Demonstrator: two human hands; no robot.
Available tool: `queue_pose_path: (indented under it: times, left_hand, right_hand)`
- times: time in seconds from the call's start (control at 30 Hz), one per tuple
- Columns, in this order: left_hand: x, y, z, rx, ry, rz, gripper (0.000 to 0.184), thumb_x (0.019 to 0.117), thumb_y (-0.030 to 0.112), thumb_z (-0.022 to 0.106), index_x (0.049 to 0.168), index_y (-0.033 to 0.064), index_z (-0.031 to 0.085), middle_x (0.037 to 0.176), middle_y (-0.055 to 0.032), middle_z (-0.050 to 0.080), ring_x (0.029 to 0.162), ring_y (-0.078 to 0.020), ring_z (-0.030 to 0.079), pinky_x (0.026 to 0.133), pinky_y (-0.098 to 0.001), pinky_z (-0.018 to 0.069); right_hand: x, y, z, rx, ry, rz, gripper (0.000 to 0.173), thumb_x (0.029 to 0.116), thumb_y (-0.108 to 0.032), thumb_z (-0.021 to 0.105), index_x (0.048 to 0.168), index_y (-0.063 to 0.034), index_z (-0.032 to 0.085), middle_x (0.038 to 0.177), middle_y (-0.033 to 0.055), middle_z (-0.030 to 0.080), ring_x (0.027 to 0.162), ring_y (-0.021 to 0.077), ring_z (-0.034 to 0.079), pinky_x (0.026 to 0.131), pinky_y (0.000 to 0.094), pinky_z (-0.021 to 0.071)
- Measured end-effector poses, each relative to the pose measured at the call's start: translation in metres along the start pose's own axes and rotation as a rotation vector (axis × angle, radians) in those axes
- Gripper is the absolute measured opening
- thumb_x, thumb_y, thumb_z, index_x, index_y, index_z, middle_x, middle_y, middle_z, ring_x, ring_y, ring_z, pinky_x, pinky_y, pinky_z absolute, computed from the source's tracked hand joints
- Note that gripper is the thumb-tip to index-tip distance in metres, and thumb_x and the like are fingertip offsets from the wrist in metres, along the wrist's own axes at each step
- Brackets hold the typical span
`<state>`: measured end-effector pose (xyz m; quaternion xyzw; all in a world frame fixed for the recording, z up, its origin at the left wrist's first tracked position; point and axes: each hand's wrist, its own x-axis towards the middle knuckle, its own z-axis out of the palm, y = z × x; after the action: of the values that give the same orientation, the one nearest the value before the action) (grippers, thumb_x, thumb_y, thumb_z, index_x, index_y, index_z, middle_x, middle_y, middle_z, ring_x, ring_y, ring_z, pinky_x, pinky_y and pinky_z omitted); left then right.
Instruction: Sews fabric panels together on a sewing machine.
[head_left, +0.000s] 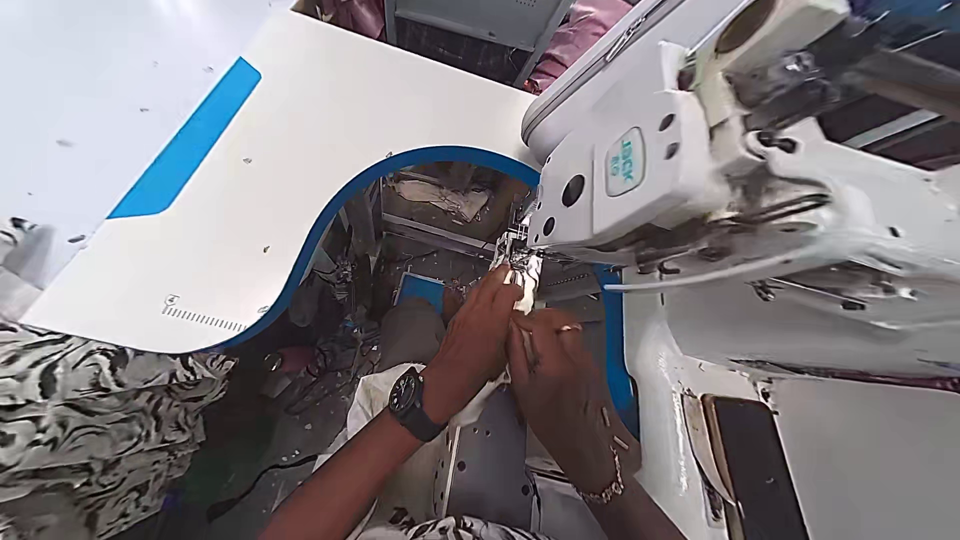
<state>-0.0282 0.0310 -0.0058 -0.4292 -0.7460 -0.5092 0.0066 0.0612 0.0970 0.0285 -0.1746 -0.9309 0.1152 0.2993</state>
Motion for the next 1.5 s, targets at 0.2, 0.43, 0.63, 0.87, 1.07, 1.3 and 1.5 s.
queue_pose_path:
  times: [0.2, 0.43, 0.63, 0.87, 1.07, 1.3, 1.5]
  left_hand:
    - [-0.006, 0.015, -0.026, -0.091, -0.096, -0.194, 0.029, 0.1015, 0.016, 0.056, 0.119, -0.0058, 0.065, 0.098, -0.0163, 0.069, 0.094, -0.0301, 0.067, 0.087, -0.0469, 0.0545]
    - [-0.07, 0.048, -0.066, -0.069, -0.272, -0.225, 0.025, 0.103, 0.016, 0.054, 0.1, -0.0028, 0.069, 0.066, -0.0118, 0.06, 0.058, -0.0247, 0.059, 0.058, -0.0413, 0.0477]
    - [-0.059, 0.045, -0.064, -0.063, -0.33, -0.229, 0.025, 0.1015, 0.017, 0.055, 0.1, -0.0054, 0.067, 0.066, -0.017, 0.062, 0.062, -0.0339, 0.065, 0.062, -0.0499, 0.0517]
    - [-0.078, 0.03, -0.039, -0.029, 0.101, 0.069, 0.023, 0.094, 0.017, 0.057, 0.075, 0.0062, 0.066, 0.07, -0.0065, 0.062, 0.064, -0.0201, 0.062, 0.057, -0.0313, 0.0509]
    - [-0.078, 0.044, -0.039, 0.022, -0.048, -0.099, 0.021, 0.0972, 0.019, 0.055, 0.087, 0.0032, 0.064, 0.048, -0.0037, 0.049, 0.04, -0.0205, 0.055, 0.04, -0.035, 0.0436]
    - [-0.081, 0.042, -0.041, -0.031, -0.046, -0.084, 0.018, 0.095, 0.017, 0.054, 0.086, 0.0053, 0.065, 0.054, -0.004, 0.054, 0.045, -0.0213, 0.059, 0.041, -0.037, 0.0454]
    - [-0.063, 0.03, -0.027, -0.157, 0.047, -0.164, 0.024, 0.1009, 0.014, 0.048, 0.091, -0.0013, 0.064, 0.06, -0.0089, 0.058, 0.052, -0.0234, 0.062, 0.048, -0.039, 0.0503]
  right_hand:
    - [-0.018, 0.002, -0.04, -0.153, -0.091, 0.004, 0.018, 0.0894, -0.009, 0.065, 0.093, 0.0049, 0.076, 0.08, 0.0208, 0.073, 0.067, 0.0355, 0.072, 0.056, 0.0479, 0.0564]
    - [-0.087, 0.064, -0.109, 0.299, -0.603, 0.02, 0.028, 0.0947, -0.028, 0.06, 0.089, -0.0054, 0.075, 0.078, 0.0039, 0.073, 0.076, 0.0096, 0.071, 0.073, 0.0316, 0.0573]
    - [-0.07, -0.063, -0.099, -0.148, -0.727, 0.049, 0.024, 0.0978, -0.02, 0.061, 0.096, 0.001, 0.072, 0.06, 0.0163, 0.063, 0.055, 0.0385, 0.067, 0.049, 0.0537, 0.0514]
    - [-0.02, -0.072, -0.113, -0.307, -0.831, 0.043, 0.024, 0.0937, -0.022, 0.065, 0.084, -0.0008, 0.07, 0.061, 0.0155, 0.063, 0.058, 0.0375, 0.068, 0.05, 0.0517, 0.0495]
    - [-0.021, -0.058, -0.106, -0.41, -0.734, -0.032, 0.026, 0.09, -0.028, 0.064, 0.09, -0.0025, 0.069, 0.047, 0.0075, 0.051, 0.043, 0.0318, 0.059, 0.041, 0.0436, 0.0426]
    - [-0.011, -0.058, -0.082, -0.538, -0.702, -0.046, 0.019, 0.09, -0.023, 0.062, 0.089, -0.0051, 0.068, 0.046, 0.0055, 0.05, 0.042, 0.0292, 0.059, 0.041, 0.0406, 0.042]
    - [0.007, -0.051, -0.062, -0.412, -0.793, 0.036, 0.021, 0.0934, -0.014, 0.06, 0.107, 0.0013, 0.067, 0.063, 0.0139, 0.064, 0.062, 0.0376, 0.068, 0.057, 0.0512, 0.0508]
